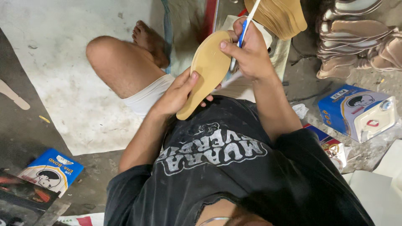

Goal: The person sits on the floor and applies glue to shoe insoles using a toothbrush. They dip the brush into a container of glue and spread it evenly across the surface of each insole, then place the treated insoles on a nearby rack.

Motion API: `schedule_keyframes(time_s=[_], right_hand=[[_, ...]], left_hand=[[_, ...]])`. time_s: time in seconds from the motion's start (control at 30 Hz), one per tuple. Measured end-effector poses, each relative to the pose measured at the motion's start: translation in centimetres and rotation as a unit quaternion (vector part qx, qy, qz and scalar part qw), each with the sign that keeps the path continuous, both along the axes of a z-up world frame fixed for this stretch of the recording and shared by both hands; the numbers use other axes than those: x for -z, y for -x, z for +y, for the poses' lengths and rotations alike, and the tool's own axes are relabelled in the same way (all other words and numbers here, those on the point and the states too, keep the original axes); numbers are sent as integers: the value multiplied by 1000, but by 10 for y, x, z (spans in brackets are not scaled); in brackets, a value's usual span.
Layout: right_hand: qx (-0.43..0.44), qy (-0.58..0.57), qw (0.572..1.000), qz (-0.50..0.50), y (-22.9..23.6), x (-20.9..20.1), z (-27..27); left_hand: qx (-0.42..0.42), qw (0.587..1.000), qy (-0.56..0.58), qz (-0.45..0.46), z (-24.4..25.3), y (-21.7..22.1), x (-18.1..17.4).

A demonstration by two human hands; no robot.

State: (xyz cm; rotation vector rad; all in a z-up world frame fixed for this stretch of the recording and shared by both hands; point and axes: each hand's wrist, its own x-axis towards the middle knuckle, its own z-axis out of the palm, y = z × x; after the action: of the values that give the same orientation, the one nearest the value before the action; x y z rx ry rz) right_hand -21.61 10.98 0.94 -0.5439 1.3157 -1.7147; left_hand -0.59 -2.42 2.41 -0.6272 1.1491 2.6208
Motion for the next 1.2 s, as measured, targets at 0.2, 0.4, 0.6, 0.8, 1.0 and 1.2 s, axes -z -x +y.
schedule_keyframes(time_s=[0.2,0.4,0.6,0.8,1.0,1.2], right_hand=[[39,-27,992,114,-6,1,2],[70,-36,996,-29,-24,12,21],[122,-9,987,-102,-19,18,33],[175,2,970,-168,-14,24,44],[208,3,968,-139,-11,31,56],[243,56,960,-127,-11,34,57]], left_hand=[[-86,983,160,23,16,6,13],[-123,956,251,92,13,13,20],[-142,922,358,42,14,36,16],[-129,965,219,69,12,50,20],[-167,940,290,63,14,65,30],[-158,973,161,44,21,72,40]])
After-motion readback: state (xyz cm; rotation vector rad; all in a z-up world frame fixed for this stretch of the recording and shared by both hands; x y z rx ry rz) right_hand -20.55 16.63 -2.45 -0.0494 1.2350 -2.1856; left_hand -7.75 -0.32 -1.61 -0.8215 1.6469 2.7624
